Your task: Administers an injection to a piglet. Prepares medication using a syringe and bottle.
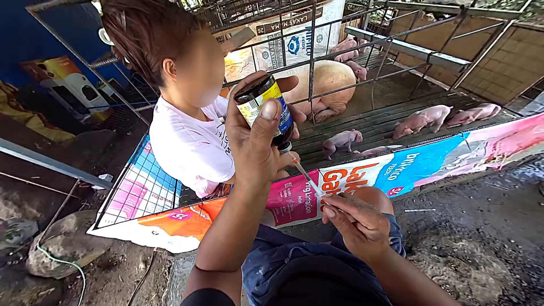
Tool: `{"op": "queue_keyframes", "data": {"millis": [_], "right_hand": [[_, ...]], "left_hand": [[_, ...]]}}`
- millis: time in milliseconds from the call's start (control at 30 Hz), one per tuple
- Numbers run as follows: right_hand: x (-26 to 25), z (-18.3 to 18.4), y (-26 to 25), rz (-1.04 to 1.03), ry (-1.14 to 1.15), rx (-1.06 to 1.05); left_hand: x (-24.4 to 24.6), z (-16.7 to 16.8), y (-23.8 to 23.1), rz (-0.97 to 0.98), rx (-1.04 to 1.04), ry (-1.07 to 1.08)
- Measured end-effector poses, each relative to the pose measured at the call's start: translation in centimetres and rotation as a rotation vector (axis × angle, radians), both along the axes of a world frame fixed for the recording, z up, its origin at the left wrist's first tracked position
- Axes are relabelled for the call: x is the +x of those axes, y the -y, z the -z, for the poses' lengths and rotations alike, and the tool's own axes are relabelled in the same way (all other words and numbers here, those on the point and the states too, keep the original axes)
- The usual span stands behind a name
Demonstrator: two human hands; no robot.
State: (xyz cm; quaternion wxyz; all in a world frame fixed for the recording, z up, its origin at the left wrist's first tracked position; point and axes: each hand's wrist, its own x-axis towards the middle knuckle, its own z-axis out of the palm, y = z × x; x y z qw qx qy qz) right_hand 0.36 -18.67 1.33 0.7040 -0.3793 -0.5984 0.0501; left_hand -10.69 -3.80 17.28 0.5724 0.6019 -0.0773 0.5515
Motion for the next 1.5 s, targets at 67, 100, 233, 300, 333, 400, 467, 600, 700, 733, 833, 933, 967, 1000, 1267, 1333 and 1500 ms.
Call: {"op": "queue_keyframes", "data": {"millis": [67,100,233,300,333,400,467,600,700,733,833,933,967,1000,1267,1333,1500], "right_hand": [[0.0,0.1,0.0,-0.013,0.018,-0.015],[0.0,0.2,0.0,-0.02,0.025,-0.018],[-0.1,0.2,0.0,-0.044,0.027,-0.025],[-0.2,0.1,0.1,-0.058,0.024,-0.034],[-0.2,0.1,0.1,-0.064,0.027,-0.041],[-0.2,0.0,0.2,-0.074,0.031,-0.049],[-0.3,0.0,0.3,-0.081,0.035,-0.054],[-0.6,0.1,0.2,-0.102,0.03,-0.051],[-0.8,0.1,0.1,-0.13,0.034,-0.062],[-0.8,0.1,0.1,-0.135,0.044,-0.069],[-1.1,0.2,0.2,-0.167,0.071,-0.097],[-1.2,0.2,0.2,-0.2,0.095,-0.13],[-1.3,0.1,0.2,-0.208,0.103,-0.138],[-1.3,0.1,0.2,-0.216,0.109,-0.142],[-1.5,0.2,0.1,-0.213,0.094,-0.124],[-1.5,0.2,0.1,-0.207,0.076,-0.104],[-1.5,0.1,0.1,-0.211,0.076,-0.09]], "left_hand": [[0.2,-0.2,-0.1,0.0,-0.005,0.018],[0.3,-0.3,-0.3,0.005,0.001,0.042],[0.2,-0.5,-0.4,-0.008,0.017,0.044],[0.2,-0.6,-0.6,-0.014,0.023,0.048],[0.2,-0.6,-0.6,-0.013,0.022,0.049],[0.1,-0.7,-0.5,-0.012,0.022,0.05],[0.0,-0.7,-0.3,-0.019,0.02,0.039],[0.0,-0.7,-0.3,-0.017,0.031,0.052],[-0.1,-0.8,-0.5,-0.018,0.038,0.069],[-0.1,-0.8,-0.7,-0.016,0.04,0.079],[-0.2,-0.9,-0.9,-0.017,0.036,0.089],[-0.6,-1.1,-0.6,-0.037,0.041,0.047],[-0.6,-1.2,-0.6,-0.04,0.036,0.045],[-0.7,-1.3,-0.6,-0.042,0.031,0.048],[-1.0,-1.1,-0.7,-0.04,0.04,0.061],[-1.1,-1.0,-0.8,-0.038,0.035,0.061],[-1.2,-0.7,-0.9,-0.037,0.028,0.073]]}}
